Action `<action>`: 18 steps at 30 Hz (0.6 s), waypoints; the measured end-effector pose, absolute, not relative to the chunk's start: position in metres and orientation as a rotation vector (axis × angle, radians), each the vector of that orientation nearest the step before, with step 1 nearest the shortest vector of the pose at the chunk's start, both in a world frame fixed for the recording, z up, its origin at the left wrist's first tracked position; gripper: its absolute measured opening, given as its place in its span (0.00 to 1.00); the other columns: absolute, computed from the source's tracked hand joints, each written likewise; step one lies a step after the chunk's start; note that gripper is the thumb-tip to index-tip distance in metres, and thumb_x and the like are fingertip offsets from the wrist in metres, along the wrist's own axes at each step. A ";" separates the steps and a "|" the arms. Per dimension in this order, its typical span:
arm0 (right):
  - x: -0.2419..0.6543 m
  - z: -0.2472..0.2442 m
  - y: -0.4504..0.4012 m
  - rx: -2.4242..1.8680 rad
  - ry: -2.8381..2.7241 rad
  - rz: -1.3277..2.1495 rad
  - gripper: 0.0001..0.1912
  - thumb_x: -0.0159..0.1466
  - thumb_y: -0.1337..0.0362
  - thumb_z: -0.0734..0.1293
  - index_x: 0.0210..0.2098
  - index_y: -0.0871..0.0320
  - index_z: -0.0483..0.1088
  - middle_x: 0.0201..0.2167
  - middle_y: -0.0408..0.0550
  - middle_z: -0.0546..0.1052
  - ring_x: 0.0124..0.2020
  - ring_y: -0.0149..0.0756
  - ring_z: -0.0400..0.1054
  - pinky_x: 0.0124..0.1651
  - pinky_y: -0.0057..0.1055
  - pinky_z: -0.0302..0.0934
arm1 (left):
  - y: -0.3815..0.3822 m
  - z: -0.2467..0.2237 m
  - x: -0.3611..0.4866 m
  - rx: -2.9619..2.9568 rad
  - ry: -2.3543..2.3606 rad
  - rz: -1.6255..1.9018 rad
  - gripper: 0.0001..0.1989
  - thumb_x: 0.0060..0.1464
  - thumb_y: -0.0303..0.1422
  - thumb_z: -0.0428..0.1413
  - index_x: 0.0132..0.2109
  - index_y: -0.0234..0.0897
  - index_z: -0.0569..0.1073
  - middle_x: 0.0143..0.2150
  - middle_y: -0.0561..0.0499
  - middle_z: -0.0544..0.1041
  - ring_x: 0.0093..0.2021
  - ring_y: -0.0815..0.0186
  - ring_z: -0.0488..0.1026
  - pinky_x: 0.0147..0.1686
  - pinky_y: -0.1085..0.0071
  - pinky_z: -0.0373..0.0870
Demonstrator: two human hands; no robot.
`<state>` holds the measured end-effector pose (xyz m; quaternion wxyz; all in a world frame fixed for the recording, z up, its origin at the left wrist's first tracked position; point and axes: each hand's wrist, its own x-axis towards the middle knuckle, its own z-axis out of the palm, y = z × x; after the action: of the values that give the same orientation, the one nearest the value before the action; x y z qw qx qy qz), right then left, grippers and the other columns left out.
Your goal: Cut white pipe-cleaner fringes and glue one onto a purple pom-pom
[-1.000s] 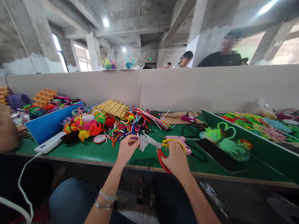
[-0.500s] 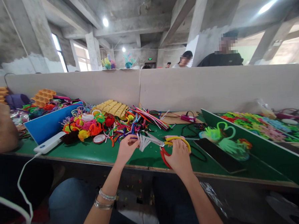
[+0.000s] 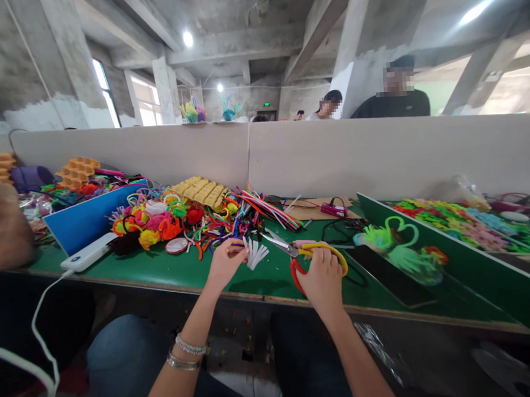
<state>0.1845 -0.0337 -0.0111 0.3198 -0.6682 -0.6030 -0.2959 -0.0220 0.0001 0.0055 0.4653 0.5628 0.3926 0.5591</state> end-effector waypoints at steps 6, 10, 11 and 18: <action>0.183 -0.012 -0.030 -1.561 -1.683 -0.662 0.19 0.51 0.55 0.62 0.37 0.62 0.59 0.34 0.53 0.66 0.39 0.43 0.58 0.43 0.37 0.52 | 0.001 0.005 -0.022 1.377 0.956 1.374 0.10 0.40 0.32 0.57 0.32 0.33 0.67 0.22 0.54 0.73 0.22 0.71 0.71 0.25 0.74 0.71; 0.181 -0.012 -0.032 -1.611 -1.735 -0.664 0.18 0.50 0.55 0.63 0.36 0.61 0.60 0.35 0.53 0.67 0.39 0.43 0.58 0.42 0.37 0.52 | 0.002 0.004 -0.023 1.370 0.942 1.382 0.11 0.40 0.32 0.57 0.33 0.33 0.67 0.24 0.54 0.73 0.23 0.71 0.71 0.26 0.73 0.71; 0.180 -0.012 -0.033 -1.638 -1.718 -0.676 0.18 0.50 0.56 0.62 0.37 0.61 0.60 0.35 0.53 0.67 0.40 0.44 0.58 0.42 0.38 0.52 | 0.002 0.004 -0.023 1.365 0.940 1.386 0.11 0.40 0.32 0.57 0.33 0.33 0.67 0.24 0.54 0.73 0.23 0.71 0.71 0.27 0.73 0.71; 0.180 -0.011 -0.033 -1.630 -1.618 -0.646 0.20 0.52 0.54 0.62 0.37 0.63 0.60 0.34 0.55 0.67 0.40 0.45 0.59 0.41 0.38 0.54 | -0.001 0.005 -0.022 1.474 1.011 1.388 0.10 0.42 0.33 0.55 0.34 0.34 0.67 0.23 0.53 0.73 0.23 0.70 0.71 0.25 0.73 0.70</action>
<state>0.1798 -0.0325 -0.0112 0.3689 -0.6351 -0.6302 -0.2517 -0.0217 -0.0006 0.0054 0.4253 0.5896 0.4043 0.5550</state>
